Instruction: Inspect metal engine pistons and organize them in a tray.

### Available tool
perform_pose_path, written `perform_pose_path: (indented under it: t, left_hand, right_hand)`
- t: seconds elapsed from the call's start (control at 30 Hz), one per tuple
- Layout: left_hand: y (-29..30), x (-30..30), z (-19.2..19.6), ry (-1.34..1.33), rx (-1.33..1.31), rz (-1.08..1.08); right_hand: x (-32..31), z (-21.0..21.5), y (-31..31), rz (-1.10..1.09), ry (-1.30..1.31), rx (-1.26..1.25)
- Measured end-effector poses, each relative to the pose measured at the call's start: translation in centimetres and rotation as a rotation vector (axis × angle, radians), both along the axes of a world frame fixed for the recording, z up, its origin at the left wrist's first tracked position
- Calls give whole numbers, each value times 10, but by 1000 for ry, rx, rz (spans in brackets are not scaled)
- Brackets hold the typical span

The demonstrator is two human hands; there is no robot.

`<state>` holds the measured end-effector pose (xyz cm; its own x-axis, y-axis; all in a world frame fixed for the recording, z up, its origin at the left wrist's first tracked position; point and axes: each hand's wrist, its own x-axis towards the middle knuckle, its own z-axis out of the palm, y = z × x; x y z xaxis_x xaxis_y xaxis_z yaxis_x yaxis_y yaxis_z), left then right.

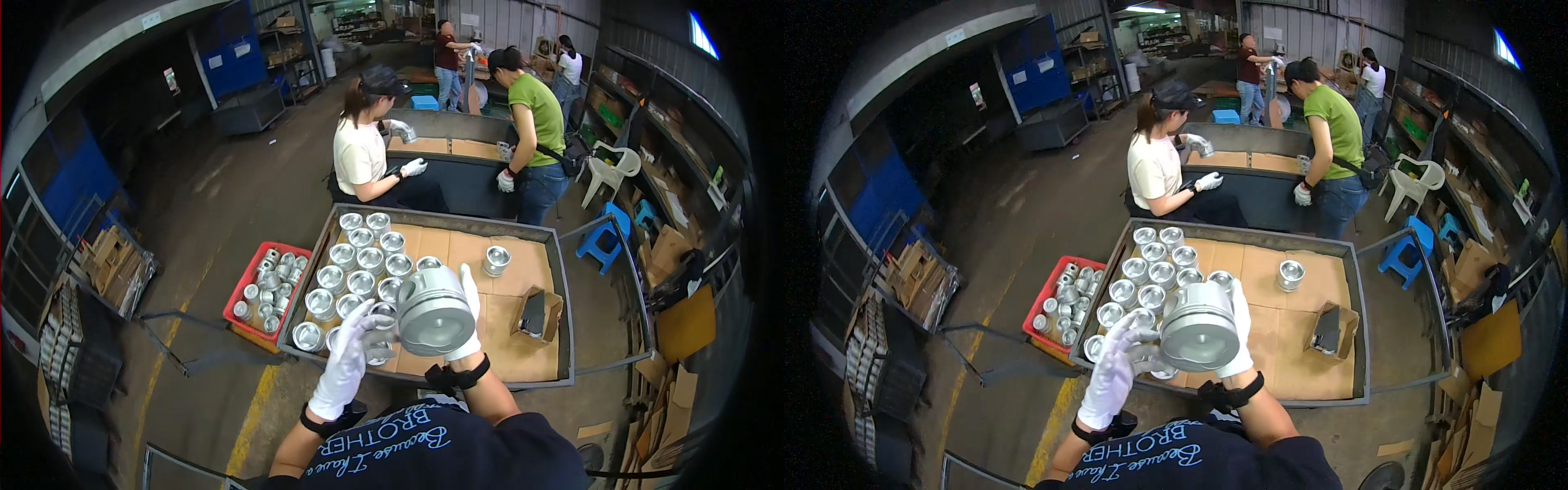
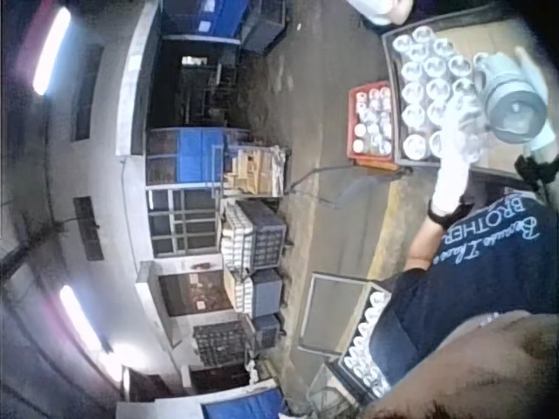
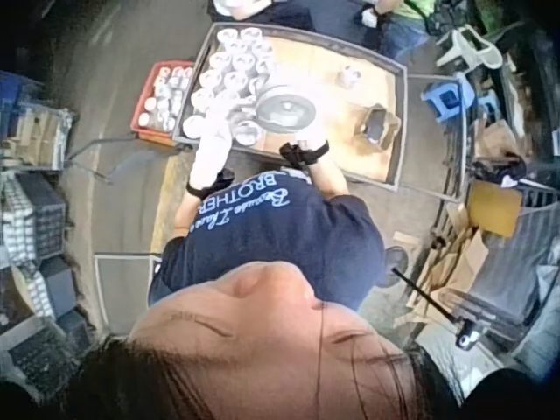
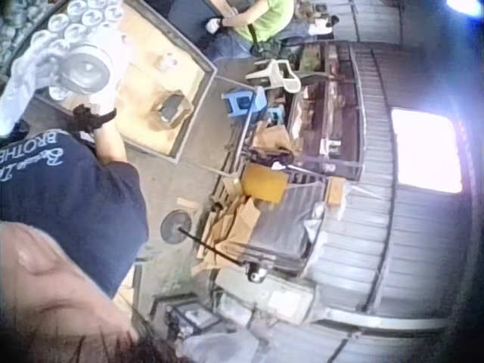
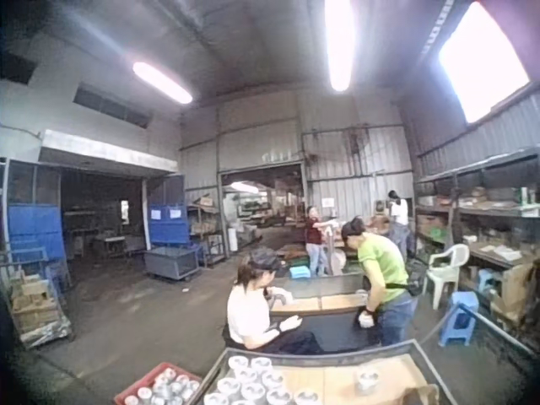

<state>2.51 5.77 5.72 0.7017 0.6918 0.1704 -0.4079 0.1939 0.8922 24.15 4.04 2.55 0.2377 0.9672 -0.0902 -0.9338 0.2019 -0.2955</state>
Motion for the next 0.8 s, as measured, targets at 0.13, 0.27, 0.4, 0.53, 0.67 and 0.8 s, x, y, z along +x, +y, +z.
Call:
perform_pose_path:
  t: [0.13, 0.27, 0.4, 0.53, 0.67, 0.8]
  left_hand:
    - [10, 0, -1, 55, 82, 19]
    - [16, -1, -4, 90, 17, 86]
    - [24, 14, -2, 142, 198, 80]
    - [28, 16, 13, 332, 330, 180]
    - [32, 38, 49, 677, 1404, 432]
    - [26, 72, 62, 855, 1533, 391]
  right_hand:
    - [21, 11, 7, 69, 219, 172]
    - [28, 53, 2, -345, -246, -195]
    - [43, 40, 11, -553, -961, -51]
    - [49, 32, 27, -442, -889, -9]
    - [46, 33, 37, -426, -952, -1]
    - [31, 36, 33, -516, -1202, 167]
